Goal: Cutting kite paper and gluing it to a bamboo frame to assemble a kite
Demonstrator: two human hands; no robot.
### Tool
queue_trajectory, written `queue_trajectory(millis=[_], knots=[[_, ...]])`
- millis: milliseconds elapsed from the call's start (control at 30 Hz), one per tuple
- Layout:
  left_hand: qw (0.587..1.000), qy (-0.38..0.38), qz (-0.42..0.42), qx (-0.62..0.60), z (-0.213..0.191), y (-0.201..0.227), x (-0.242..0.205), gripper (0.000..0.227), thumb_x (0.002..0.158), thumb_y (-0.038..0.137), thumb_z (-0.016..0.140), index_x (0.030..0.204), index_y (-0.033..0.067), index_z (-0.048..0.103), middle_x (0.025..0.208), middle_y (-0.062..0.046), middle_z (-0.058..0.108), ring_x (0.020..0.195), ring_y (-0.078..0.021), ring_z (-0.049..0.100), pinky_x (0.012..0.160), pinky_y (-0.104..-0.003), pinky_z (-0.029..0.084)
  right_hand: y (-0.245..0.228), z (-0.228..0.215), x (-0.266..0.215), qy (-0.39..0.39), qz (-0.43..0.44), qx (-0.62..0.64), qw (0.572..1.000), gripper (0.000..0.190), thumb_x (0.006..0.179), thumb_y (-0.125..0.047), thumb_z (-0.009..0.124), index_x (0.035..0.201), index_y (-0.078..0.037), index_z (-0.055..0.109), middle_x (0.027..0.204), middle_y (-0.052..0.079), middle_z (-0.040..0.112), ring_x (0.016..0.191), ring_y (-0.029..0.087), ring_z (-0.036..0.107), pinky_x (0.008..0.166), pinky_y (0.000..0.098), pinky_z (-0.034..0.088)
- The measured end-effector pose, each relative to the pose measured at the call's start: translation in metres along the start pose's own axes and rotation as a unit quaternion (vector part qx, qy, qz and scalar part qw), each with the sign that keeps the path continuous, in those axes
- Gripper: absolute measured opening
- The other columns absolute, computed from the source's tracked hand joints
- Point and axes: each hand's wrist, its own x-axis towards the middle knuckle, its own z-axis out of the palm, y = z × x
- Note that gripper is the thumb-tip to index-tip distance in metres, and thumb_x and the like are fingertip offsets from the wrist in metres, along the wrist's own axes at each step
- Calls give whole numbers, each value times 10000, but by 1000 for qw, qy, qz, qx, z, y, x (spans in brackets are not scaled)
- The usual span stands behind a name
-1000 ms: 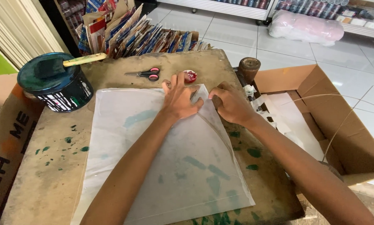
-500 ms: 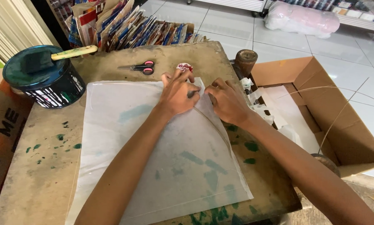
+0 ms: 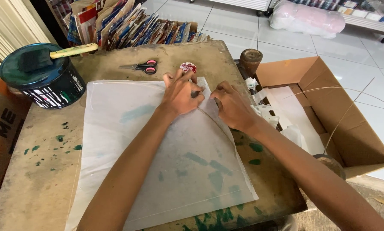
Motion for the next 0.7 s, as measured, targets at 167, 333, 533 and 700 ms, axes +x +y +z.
queue_trajectory(millis=[167, 333, 533, 700], knots=[[1000, -11, -12, -6, -6, 5, 0, 155, 843, 370, 640, 811, 301, 775, 1004, 27, 567, 1079, -233, 489, 945, -535, 239, -15, -23, -7, -12, 15, 87, 996, 207, 965, -22, 502, 1040, -86, 683, 1154, 165, 555, 1028, 511, 637, 742, 543, 529], [1000, -19, -17, -9, -6, 4, 2, 172, 835, 366, 652, 860, 264, 789, 1030, 6, 577, 1096, -249, 492, 962, -545, 237, -19, -35, -3, -16, 42, 142, 989, 291, 996, -69, 449, 1143, -144, 688, 1188, 183, 538, 1027, 538, 616, 772, 557, 535], [999, -30, -29, -8, -10, 7, 1, 182, 861, 370, 639, 887, 272, 790, 1038, 18, 590, 1116, -231, 492, 971, -548, 227, -6, -13, 3, -26, 26, 55, 998, 321, 976, -67, 493, 1194, -136, 717, 1183, 161, 534, 1039, 496, 626, 787, 553, 537], [999, -29, -25, -5, -7, 4, 1, 187, 857, 389, 618, 829, 279, 768, 1029, 38, 571, 1125, -216, 479, 966, -541, 234, -11, -24, -6, -3, 32, 104, 994, 285, 954, -32, 494, 1112, -78, 727, 1188, 217, 550, 1060, 516, 631, 844, 536, 541]])
